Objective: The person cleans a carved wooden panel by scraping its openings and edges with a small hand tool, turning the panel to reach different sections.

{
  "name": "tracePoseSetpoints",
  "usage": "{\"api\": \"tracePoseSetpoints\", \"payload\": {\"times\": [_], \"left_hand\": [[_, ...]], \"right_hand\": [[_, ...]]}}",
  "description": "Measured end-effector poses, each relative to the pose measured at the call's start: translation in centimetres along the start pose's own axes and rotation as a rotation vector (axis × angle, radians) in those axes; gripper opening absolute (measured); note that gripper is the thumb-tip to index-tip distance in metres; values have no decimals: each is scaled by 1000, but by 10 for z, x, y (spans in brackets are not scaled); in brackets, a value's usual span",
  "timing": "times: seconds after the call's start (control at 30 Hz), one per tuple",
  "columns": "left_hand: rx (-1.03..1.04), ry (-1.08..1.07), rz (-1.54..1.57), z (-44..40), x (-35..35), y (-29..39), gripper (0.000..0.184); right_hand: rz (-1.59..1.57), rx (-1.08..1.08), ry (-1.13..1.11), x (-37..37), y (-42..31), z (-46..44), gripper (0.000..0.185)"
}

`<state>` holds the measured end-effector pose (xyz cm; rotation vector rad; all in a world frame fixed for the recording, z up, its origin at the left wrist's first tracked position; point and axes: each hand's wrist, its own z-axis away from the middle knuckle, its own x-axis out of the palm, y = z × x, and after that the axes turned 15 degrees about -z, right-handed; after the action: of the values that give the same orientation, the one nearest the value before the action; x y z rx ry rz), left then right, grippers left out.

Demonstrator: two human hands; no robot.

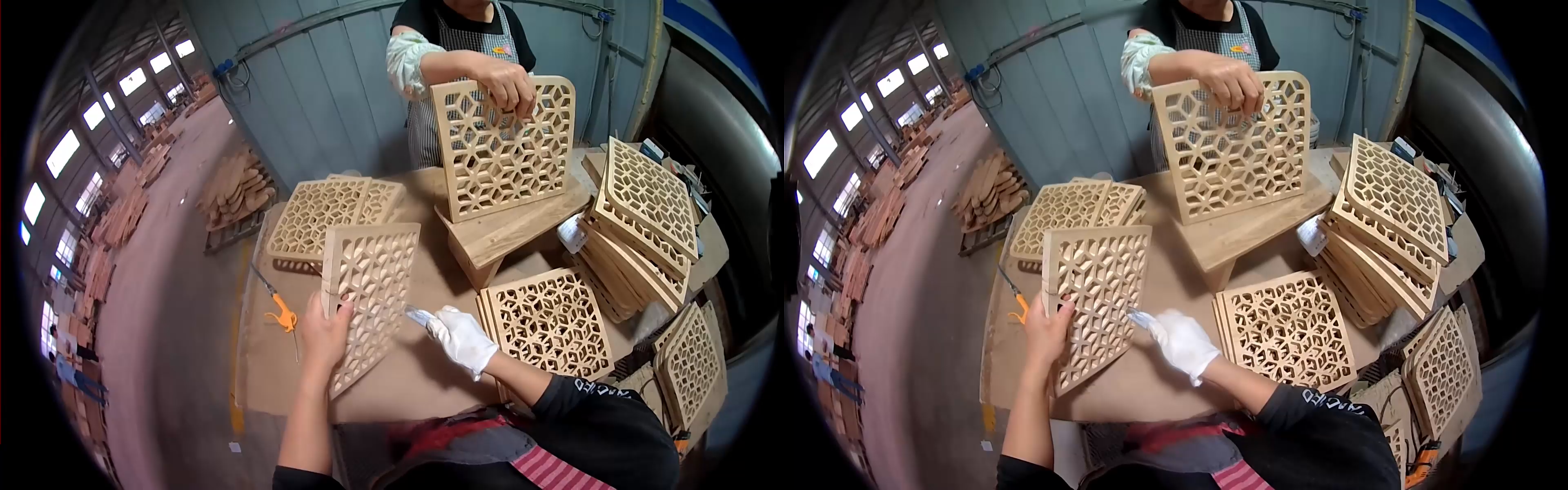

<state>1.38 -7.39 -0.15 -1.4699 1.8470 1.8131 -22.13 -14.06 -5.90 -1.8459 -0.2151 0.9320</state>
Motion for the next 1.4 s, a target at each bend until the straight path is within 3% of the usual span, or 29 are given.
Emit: {"api": "tracePoseSetpoints", "payload": {"times": [0.2,0.23,0.37,0.43,0.5,0.6,1.03,1.07,1.23,1.3,1.33,1.4], "left_hand": [[52,8,-33,-1,3,-1,27],[117,6,-35,-4,2,-2,27],[21,-63,-5,-10,5,-3,31],[64,-77,-35,-10,1,2,31],[65,-58,-72,-9,3,5,31],[94,-44,-76,-5,4,3,30],[157,-47,-34,-3,8,22,26],[130,-73,-51,-6,10,22,25],[86,-76,-60,-6,12,36,24],[102,-82,-50,-7,10,39,27],[115,-82,-6,-7,11,38,29],[90,-96,-69,-8,10,43,29]], "right_hand": [[-20,117,1,15,13,-7,36],[3,63,14,18,15,-8,36],[97,-26,-26,16,-1,-10,38],[47,157,-32,25,13,-15,38],[51,88,14,25,8,-12,42],[60,196,-17,27,2,-17,42],[333,-28,93,33,-4,-51,20],[309,-122,113,34,1,-52,17],[421,-53,59,35,-2,-67,16],[389,-132,89,32,-8,-65,16],[465,-40,44,38,-5,-71,14],[468,-102,76,40,-3,-78,15]]}}
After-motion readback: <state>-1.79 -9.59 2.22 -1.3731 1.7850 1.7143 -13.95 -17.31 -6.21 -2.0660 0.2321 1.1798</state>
